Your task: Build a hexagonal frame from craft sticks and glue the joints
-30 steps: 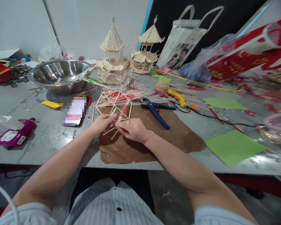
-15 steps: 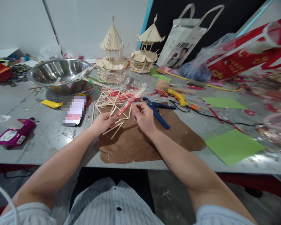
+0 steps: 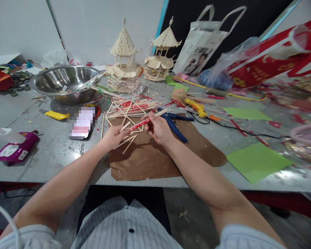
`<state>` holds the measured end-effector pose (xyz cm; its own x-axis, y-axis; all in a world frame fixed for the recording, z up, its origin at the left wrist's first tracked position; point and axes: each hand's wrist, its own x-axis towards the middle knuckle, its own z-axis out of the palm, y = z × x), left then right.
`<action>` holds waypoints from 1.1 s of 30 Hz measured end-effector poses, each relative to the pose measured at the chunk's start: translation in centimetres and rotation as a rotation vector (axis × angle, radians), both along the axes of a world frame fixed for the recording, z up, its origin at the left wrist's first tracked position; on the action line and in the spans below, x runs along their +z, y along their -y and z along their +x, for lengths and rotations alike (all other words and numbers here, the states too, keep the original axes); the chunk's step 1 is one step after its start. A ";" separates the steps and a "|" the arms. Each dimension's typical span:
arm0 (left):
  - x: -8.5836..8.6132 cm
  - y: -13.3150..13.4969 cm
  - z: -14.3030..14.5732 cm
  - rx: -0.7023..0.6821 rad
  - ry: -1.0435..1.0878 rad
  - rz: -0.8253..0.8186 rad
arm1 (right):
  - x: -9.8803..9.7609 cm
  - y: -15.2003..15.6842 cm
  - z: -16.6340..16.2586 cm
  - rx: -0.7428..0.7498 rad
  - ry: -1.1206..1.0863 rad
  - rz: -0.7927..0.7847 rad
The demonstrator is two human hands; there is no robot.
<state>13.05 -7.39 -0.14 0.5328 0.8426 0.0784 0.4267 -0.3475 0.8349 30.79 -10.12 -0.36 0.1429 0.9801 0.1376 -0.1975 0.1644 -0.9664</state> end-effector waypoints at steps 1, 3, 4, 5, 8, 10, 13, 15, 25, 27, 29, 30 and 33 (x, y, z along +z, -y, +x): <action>0.0 0.0 0.0 -0.001 0.002 -0.002 | -0.1 0.0 -0.1 0.019 -0.010 0.005; -0.1 0.0 0.0 0.000 0.003 -0.011 | -0.2 -0.1 -0.2 0.053 -0.027 0.003; -0.1 0.0 0.0 0.001 0.004 -0.017 | -0.3 -0.1 -0.2 0.065 -0.034 -0.003; -0.1 0.0 0.0 0.002 0.007 -0.022 | -0.3 -0.1 -0.2 0.071 -0.040 -0.010; -0.1 0.1 0.0 -0.006 0.025 -0.033 | -0.5 0.1 -0.5 0.087 -0.030 -0.026; -0.1 0.2 0.1 -0.025 0.038 -0.035 | -0.8 0.2 -0.9 0.138 -0.005 -0.050; -0.1 0.3 0.3 -0.047 0.060 -0.026 | -1.3 0.4 -1.5 0.224 0.008 -0.065; -0.2 0.4 0.3 -0.049 0.064 -0.018 | -1.5 0.5 -1.8 0.242 0.002 -0.054; -0.2 -0.2 0.4 0.030 0.114 -0.050 | -0.6 -0.6 0.4 0.017 -0.113 0.014; -0.2 -0.4 0.3 0.056 0.122 -0.055 | -0.6 -1.2 1.5 -0.115 -0.164 0.064; -0.3 -0.6 0.2 0.063 0.113 -0.052 | -0.6 -1.6 2.5 -0.194 -0.172 0.075; -0.4 -0.6 0.2 0.057 0.105 -0.045 | -0.6 -1.7 2.8 -0.210 -0.169 0.070; -0.4 -0.7 0.2 0.030 0.087 -0.033 | -0.5 -1.8 3.2 -0.213 -0.167 0.043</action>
<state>13.24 -6.68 -0.59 0.4994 0.8611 0.0952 0.3624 -0.3074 0.8799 33.95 -8.28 -0.88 0.3690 0.9195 0.1359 -0.3099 0.2596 -0.9146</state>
